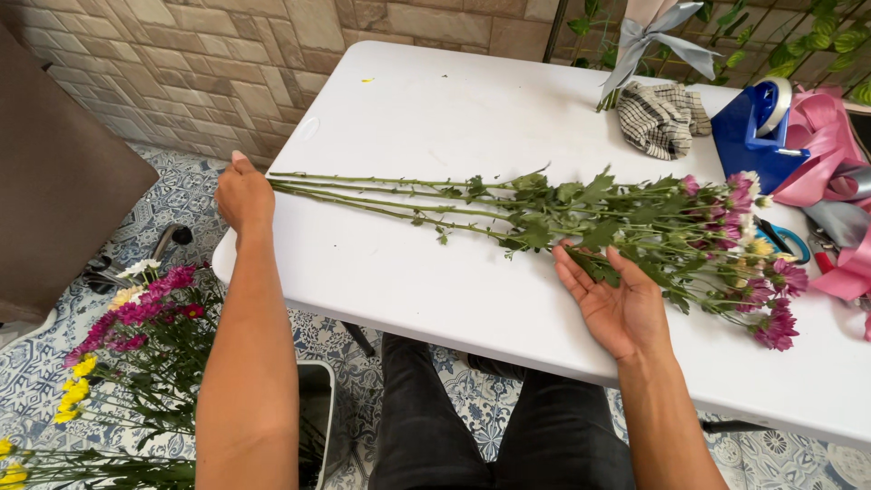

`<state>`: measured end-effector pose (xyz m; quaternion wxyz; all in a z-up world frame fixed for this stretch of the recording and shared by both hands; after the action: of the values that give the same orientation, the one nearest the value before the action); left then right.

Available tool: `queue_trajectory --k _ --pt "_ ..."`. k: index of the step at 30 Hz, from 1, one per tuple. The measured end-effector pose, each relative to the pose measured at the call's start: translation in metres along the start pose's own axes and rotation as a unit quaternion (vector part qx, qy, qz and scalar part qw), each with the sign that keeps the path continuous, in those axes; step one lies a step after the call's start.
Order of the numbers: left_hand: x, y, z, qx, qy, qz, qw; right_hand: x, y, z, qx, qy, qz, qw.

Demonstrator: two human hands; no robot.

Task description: The person selects stems of white, purple, and yellow flowers from a bucket and arranges them into a bunch on a table before smoothing the stems.

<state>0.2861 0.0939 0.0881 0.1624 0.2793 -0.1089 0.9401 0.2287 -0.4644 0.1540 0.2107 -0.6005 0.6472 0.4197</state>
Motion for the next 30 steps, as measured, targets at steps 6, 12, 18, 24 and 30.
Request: queue_trajectory --k 6,12,18,24,30 --pt "0.016 0.022 0.019 0.030 0.037 -0.012 0.999 0.005 -0.004 0.003 0.000 0.007 -0.004 1.000" --pt "0.020 0.029 0.020 0.010 0.037 -0.034 0.999 0.000 -0.002 0.003 -0.001 0.025 -0.007 1.000" --pt "0.013 0.019 0.004 -0.027 -0.017 0.000 1.000 0.000 -0.001 0.003 0.000 0.012 -0.006 1.000" --pt "0.023 0.037 0.021 -0.061 -0.008 -0.042 0.997 0.004 -0.004 0.006 -0.011 0.038 -0.026 0.999" --pt "0.020 0.042 0.027 -0.126 -0.108 -0.124 0.978 -0.001 0.004 0.004 -0.023 0.082 -0.032 0.996"
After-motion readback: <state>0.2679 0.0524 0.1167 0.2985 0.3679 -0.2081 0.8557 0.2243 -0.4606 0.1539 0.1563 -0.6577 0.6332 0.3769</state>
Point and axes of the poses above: each hand's wrist, its own y-axis away from the middle knuckle, its own x-axis out of the back of the hand, z = x × y, the point moved 1 cm from there along -y, towards the middle knuckle, and after that the axes turned 7 degrees about x, right-handed, at the moved point
